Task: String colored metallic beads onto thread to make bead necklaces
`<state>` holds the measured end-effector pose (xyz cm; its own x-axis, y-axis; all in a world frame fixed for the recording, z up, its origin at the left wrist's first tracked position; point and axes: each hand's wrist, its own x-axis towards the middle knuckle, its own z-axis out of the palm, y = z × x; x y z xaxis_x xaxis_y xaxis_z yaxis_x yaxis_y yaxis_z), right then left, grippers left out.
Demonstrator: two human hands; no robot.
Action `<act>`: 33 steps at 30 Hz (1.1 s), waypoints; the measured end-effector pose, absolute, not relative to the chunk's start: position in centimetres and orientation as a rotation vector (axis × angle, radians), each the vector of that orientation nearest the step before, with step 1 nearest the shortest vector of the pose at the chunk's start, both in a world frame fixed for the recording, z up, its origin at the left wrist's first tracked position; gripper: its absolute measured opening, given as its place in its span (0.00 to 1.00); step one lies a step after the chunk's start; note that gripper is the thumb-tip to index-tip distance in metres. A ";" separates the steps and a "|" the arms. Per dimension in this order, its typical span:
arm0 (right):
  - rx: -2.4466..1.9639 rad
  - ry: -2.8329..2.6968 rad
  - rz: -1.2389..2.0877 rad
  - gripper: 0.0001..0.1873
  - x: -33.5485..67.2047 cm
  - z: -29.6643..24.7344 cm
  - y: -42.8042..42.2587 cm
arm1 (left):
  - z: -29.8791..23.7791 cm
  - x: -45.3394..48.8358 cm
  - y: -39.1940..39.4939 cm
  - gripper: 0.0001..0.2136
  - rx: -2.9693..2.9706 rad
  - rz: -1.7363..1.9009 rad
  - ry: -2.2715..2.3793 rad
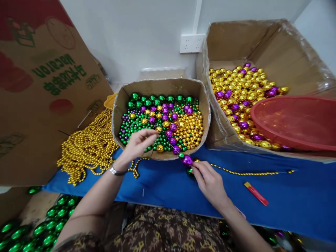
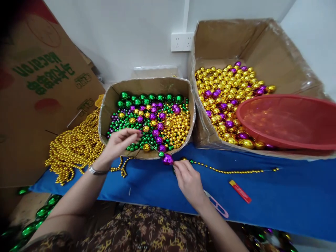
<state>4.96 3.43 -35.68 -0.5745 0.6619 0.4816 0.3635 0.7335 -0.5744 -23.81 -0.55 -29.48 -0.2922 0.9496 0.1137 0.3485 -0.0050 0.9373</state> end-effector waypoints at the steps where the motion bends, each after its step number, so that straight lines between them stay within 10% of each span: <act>1: -0.775 -2.226 0.549 0.09 5.1 -35.7 3.5 | -29.2 -25.8 -0.4 0.11 1.488 1.260 1.934; 9: -0.792 -2.223 0.587 0.09 4.8 -35.9 3.5 | -30.8 -35.9 0.1 0.13 1.808 0.370 2.509; 18: -0.801 -2.223 0.575 0.09 4.9 -35.7 3.5 | -30.4 -34.1 1.5 0.01 1.749 0.588 2.446; 23: -0.787 -2.230 0.604 0.09 4.5 -35.6 3.4 | -30.4 -27.6 1.4 0.15 1.152 1.330 1.762; 33: -0.862 -2.181 0.664 0.08 5.2 -35.7 3.5 | -30.9 -26.2 2.0 0.10 1.449 1.352 1.967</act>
